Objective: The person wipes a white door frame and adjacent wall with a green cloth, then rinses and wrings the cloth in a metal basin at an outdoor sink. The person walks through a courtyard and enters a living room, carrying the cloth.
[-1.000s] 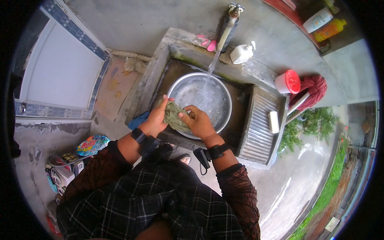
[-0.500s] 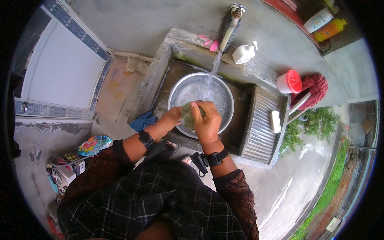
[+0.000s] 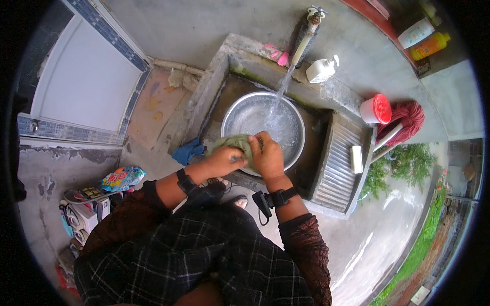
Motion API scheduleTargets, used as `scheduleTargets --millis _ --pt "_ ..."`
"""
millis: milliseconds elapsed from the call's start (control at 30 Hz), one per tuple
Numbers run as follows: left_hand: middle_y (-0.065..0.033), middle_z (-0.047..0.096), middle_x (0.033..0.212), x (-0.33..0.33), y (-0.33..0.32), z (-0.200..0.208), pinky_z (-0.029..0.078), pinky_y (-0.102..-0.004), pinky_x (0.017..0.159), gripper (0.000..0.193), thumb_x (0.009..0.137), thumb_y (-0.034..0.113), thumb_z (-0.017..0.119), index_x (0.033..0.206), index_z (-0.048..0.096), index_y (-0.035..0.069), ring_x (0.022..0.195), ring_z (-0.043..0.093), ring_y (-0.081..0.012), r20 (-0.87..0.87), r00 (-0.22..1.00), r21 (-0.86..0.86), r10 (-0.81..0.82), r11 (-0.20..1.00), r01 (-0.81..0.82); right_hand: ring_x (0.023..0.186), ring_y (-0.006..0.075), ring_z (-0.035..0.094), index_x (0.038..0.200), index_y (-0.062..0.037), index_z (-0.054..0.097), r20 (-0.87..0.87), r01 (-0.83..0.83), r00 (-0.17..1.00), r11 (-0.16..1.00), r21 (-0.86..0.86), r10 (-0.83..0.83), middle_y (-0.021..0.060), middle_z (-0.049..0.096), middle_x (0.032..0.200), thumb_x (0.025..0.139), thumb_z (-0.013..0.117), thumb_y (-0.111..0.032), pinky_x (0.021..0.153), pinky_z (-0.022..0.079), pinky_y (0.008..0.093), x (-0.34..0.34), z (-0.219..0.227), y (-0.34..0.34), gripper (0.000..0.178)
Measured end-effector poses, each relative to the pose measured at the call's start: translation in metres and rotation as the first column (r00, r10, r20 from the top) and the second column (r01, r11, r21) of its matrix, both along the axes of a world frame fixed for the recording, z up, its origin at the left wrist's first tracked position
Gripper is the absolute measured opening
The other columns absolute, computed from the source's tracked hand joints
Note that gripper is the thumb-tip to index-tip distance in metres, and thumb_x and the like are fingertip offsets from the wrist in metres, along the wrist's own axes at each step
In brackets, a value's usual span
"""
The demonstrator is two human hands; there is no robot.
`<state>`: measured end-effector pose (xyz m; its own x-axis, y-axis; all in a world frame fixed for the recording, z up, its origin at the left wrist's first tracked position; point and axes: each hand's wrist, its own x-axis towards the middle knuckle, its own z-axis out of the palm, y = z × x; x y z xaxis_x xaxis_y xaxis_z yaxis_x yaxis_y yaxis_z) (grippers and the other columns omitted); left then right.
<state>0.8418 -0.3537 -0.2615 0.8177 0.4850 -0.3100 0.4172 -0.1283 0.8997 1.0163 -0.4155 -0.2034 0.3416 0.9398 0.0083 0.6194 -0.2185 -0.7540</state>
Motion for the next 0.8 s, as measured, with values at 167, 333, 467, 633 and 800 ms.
scheduleTargets --millis 167,333,467,633,800 --pt "-0.0132 0.055 0.139 -0.010 0.010 0.023 0.052 -0.0395 0.098 0.059 0.100 0.037 0.065 0.147 0.043 0.010 0.125 0.055 -0.0211 0.064 0.792 -0.668 0.607 0.615 -0.418 0.069 0.0364 0.066 0.097 -0.0026 0.065 -0.126 0.105 0.987 0.993 0.047 -0.099 0.0198 0.068 0.077 0.103 0.059 -0.028 0.067 0.052 0.0415 0.012 0.001 0.008 0.026" --pt "-0.0115 0.048 0.140 -0.012 0.005 0.025 0.054 -0.0426 0.097 0.075 0.097 0.043 0.068 0.154 0.030 0.012 0.128 0.052 -0.0247 0.158 0.844 -0.793 0.513 0.575 -0.201 0.088 0.0170 0.062 0.115 -0.0036 0.062 -0.502 -0.180 0.855 0.983 -0.046 0.133 0.0123 0.067 0.095 0.104 0.058 -0.027 0.082 0.050 0.0321 -0.007 -0.008 0.008 0.026" --pt "-0.0025 0.061 0.125 -0.018 0.012 0.018 0.055 -0.0368 0.094 0.057 0.096 0.040 0.070 0.140 0.049 0.011 0.110 0.064 -0.0170 0.134 0.793 -0.807 0.594 0.530 -0.261 0.088 0.0177 0.065 0.123 -0.0034 0.062 -0.531 -0.279 0.824 0.957 -0.081 0.195 0.0113 0.069 0.098 0.102 0.060 -0.017 0.082 0.052 0.0321 0.002 -0.011 0.011 0.025" --pt "-0.0049 0.065 0.127 -0.046 0.024 0.007 0.051 -0.0389 0.101 0.048 0.102 0.042 0.060 0.136 0.055 0.009 0.114 0.064 -0.0192 0.033 0.670 -0.867 0.742 0.356 -0.350 0.086 0.0153 0.068 0.121 -0.0046 0.067 -0.201 -0.126 0.973 0.991 -0.032 0.117 0.0120 0.074 0.100 0.096 0.065 -0.010 0.076 0.053 0.0307 0.059 0.022 0.038 0.025" --pt "-0.0065 0.069 0.121 -0.086 0.031 -0.013 0.051 -0.0389 0.101 0.048 0.101 0.048 0.057 0.129 0.062 0.009 0.112 0.066 -0.0219 -0.146 0.590 -0.901 0.794 0.140 -0.411 0.088 0.0204 0.070 0.123 -0.0100 0.069 0.163 0.037 0.986 0.999 -0.035 -0.031 0.0159 0.074 0.096 0.098 0.063 -0.023 0.080 0.054 0.0350 0.123 0.088 0.078 0.029"
